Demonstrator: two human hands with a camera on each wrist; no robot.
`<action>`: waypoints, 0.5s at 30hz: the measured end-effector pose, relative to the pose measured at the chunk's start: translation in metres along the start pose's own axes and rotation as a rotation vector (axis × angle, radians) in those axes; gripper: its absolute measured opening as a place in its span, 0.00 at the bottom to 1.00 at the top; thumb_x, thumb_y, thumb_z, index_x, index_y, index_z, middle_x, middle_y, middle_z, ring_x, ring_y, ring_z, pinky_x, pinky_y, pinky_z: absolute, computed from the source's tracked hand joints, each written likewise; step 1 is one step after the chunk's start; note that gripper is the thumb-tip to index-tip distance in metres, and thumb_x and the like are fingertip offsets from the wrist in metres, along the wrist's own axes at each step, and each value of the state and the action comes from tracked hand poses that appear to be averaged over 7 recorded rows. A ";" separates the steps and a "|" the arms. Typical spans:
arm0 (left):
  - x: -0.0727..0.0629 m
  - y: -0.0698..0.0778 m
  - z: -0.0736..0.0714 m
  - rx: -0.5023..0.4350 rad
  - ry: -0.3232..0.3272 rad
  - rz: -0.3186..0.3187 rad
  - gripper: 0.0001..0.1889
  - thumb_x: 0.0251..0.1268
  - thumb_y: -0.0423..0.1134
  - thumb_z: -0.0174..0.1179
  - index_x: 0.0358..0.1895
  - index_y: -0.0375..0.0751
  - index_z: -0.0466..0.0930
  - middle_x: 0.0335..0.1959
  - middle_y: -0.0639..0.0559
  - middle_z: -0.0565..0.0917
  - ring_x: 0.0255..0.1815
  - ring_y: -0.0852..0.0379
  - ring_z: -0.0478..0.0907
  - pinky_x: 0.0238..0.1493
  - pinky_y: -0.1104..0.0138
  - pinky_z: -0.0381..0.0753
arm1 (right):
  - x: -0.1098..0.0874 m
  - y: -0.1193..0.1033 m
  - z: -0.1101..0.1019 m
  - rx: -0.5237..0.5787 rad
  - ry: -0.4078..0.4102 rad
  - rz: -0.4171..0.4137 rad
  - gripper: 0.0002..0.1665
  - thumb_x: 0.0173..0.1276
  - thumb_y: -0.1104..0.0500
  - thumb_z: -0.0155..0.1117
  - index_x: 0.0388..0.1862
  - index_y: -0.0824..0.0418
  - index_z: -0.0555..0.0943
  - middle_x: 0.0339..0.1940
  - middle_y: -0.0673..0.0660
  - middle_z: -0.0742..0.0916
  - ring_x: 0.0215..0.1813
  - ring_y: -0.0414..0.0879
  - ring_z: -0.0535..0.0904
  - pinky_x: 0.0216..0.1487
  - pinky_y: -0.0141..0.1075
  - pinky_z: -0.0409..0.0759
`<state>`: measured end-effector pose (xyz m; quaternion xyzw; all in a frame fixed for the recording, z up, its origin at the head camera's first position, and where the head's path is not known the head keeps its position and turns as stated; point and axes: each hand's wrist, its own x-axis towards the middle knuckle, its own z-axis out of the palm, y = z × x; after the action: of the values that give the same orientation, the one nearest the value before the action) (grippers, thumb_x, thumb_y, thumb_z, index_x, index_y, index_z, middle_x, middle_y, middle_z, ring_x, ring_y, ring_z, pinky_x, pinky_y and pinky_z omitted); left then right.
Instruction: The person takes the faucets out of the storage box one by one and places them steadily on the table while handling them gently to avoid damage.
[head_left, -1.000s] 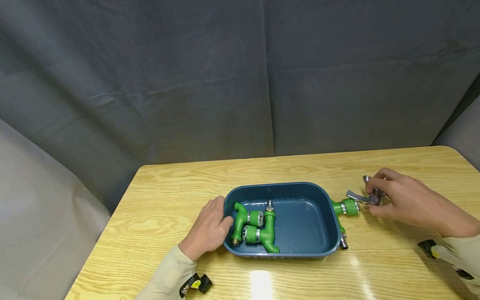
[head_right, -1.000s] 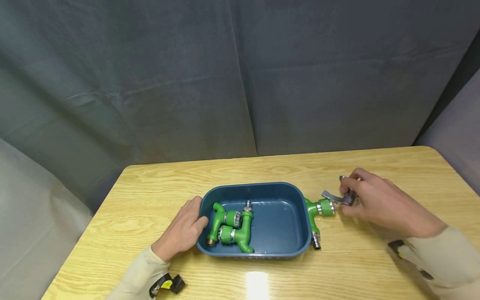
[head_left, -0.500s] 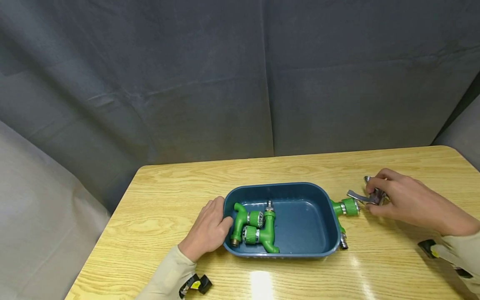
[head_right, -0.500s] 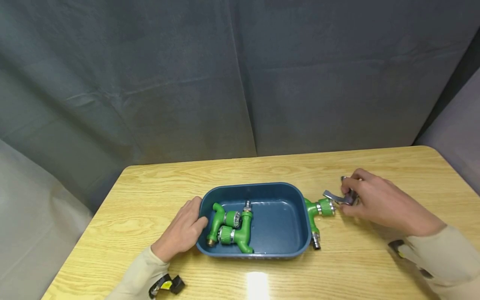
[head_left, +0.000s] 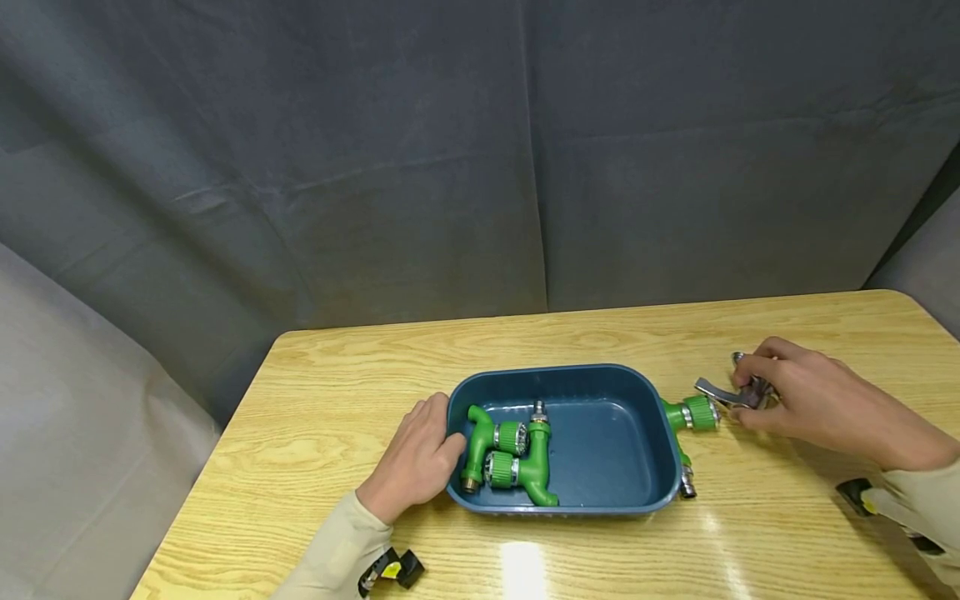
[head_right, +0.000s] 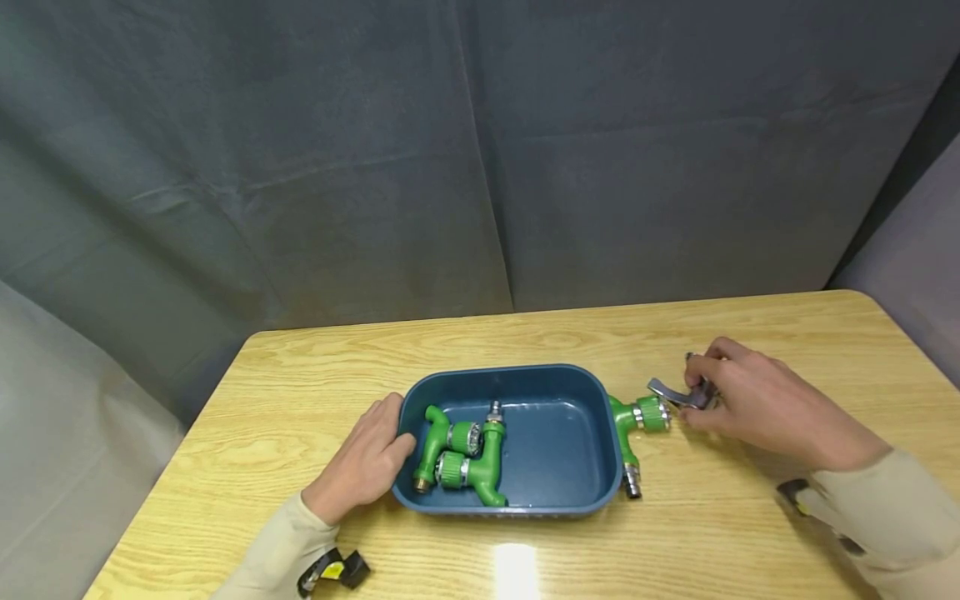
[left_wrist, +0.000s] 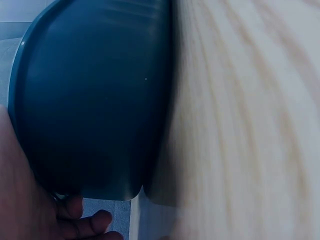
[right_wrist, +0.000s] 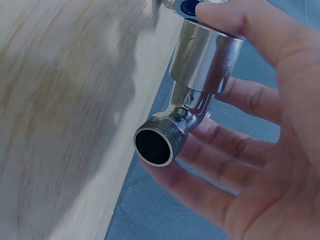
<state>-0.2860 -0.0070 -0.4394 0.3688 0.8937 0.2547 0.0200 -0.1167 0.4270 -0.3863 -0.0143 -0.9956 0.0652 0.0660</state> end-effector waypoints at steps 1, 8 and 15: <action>0.000 0.000 0.000 -0.001 0.000 -0.001 0.05 0.68 0.37 0.51 0.41 0.40 0.70 0.30 0.53 0.66 0.33 0.56 0.62 0.38 0.66 0.61 | 0.000 0.000 0.000 0.000 -0.006 0.003 0.17 0.53 0.50 0.81 0.38 0.54 0.86 0.40 0.56 0.83 0.34 0.39 0.76 0.29 0.32 0.71; -0.001 0.000 0.000 0.001 -0.001 0.001 0.05 0.68 0.37 0.51 0.41 0.40 0.70 0.30 0.53 0.66 0.33 0.56 0.62 0.38 0.66 0.60 | 0.000 0.000 0.001 -0.001 -0.029 0.020 0.18 0.53 0.49 0.81 0.37 0.54 0.85 0.39 0.57 0.83 0.33 0.40 0.75 0.29 0.33 0.70; -0.001 0.001 0.000 0.004 0.001 0.002 0.05 0.68 0.37 0.51 0.40 0.40 0.70 0.30 0.53 0.66 0.33 0.55 0.62 0.38 0.66 0.60 | 0.000 0.002 0.002 0.001 -0.044 0.032 0.20 0.53 0.48 0.81 0.38 0.55 0.85 0.39 0.58 0.83 0.33 0.41 0.74 0.28 0.34 0.70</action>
<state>-0.2852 -0.0071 -0.4390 0.3696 0.8939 0.2531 0.0186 -0.1171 0.4290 -0.3884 -0.0289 -0.9964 0.0671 0.0429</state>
